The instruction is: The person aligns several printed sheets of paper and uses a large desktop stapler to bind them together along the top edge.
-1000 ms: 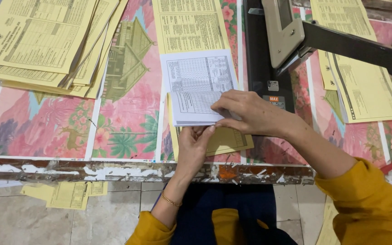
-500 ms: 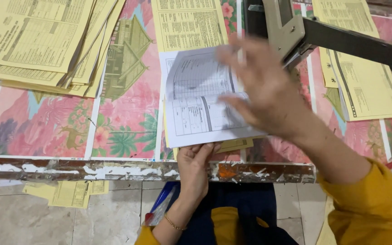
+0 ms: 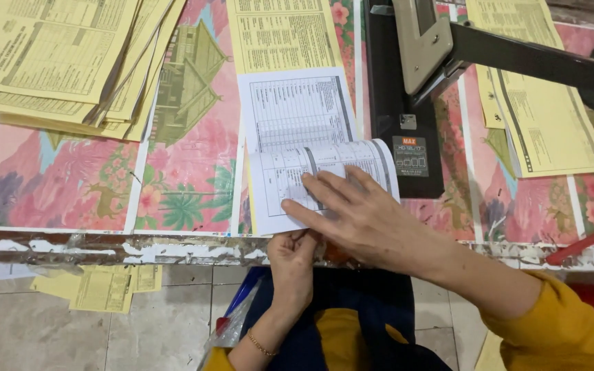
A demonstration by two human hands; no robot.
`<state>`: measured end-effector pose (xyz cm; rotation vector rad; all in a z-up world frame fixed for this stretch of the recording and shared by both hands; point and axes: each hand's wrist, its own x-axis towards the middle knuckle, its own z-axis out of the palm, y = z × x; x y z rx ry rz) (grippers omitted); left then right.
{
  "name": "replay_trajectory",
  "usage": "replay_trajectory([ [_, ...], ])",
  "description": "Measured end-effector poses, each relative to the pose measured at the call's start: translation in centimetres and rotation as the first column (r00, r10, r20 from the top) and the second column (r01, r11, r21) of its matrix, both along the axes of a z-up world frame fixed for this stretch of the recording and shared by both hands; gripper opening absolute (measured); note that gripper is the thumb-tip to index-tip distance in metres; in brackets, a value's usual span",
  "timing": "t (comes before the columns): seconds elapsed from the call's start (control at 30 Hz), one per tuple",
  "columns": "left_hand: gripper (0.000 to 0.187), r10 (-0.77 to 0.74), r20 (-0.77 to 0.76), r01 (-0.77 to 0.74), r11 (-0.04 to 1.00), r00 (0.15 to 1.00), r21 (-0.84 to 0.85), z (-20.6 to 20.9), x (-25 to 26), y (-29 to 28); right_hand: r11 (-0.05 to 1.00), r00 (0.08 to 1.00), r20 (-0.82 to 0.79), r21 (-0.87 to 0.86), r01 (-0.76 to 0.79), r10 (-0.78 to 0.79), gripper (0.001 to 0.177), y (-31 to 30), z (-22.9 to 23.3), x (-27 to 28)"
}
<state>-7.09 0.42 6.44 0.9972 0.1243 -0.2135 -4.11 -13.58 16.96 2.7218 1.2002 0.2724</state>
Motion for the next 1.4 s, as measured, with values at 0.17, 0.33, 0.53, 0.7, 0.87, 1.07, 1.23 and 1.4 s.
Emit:
replay_trajectory([
  [0.17,0.009,-0.014,0.000,0.014,1.000,1.000,-0.006,0.3,0.0,0.2,0.999,0.999,0.045,-0.038,-0.020,0.022,0.056,-1.6,-1.6,1.3],
  [0.33,0.023,-0.021,-0.076,0.013,0.995,0.997,-0.094,-1.0,-0.8,0.3,0.956,0.939,0.180,0.022,0.293,-0.292,0.078,-4.0,0.8,4.4],
  [0.53,0.008,0.020,-0.189,-0.035,0.997,0.982,-0.074,-0.7,-2.6,0.4,0.927,0.948,0.277,0.373,0.043,-0.156,0.040,-2.6,-0.5,2.3],
  [0.7,0.049,-0.022,-0.533,-0.125,0.963,0.846,-0.239,0.6,-5.1,0.7,0.998,0.980,-0.187,-0.024,0.063,-0.067,0.102,-2.5,-5.9,-3.0],
  [0.87,0.047,-0.060,-0.780,-0.206,0.949,0.623,-0.238,1.8,-6.8,1.5,0.998,0.995,-0.090,-0.046,0.036,-0.040,0.121,-1.2,-7.0,-8.5],
  [1.07,0.070,-0.223,-0.895,-0.042,0.965,0.387,-0.259,4.3,-8.5,1.6,0.990,0.970,0.213,0.098,0.102,-0.121,0.039,-0.6,-7.6,-12.8],
  [1.23,0.019,-0.885,-0.460,0.827,0.311,0.072,-0.469,-0.9,-7.2,9.2,0.984,0.948,0.298,0.164,0.067,-0.114,0.027,-1.1,-6.4,-14.2],
  [1.4,0.030,-0.470,-0.725,0.769,0.626,0.504,0.129,3.0,1.7,14.9,0.979,0.983,0.133,0.178,0.101,-0.126,0.029,-1.4,-7.5,-17.9],
])
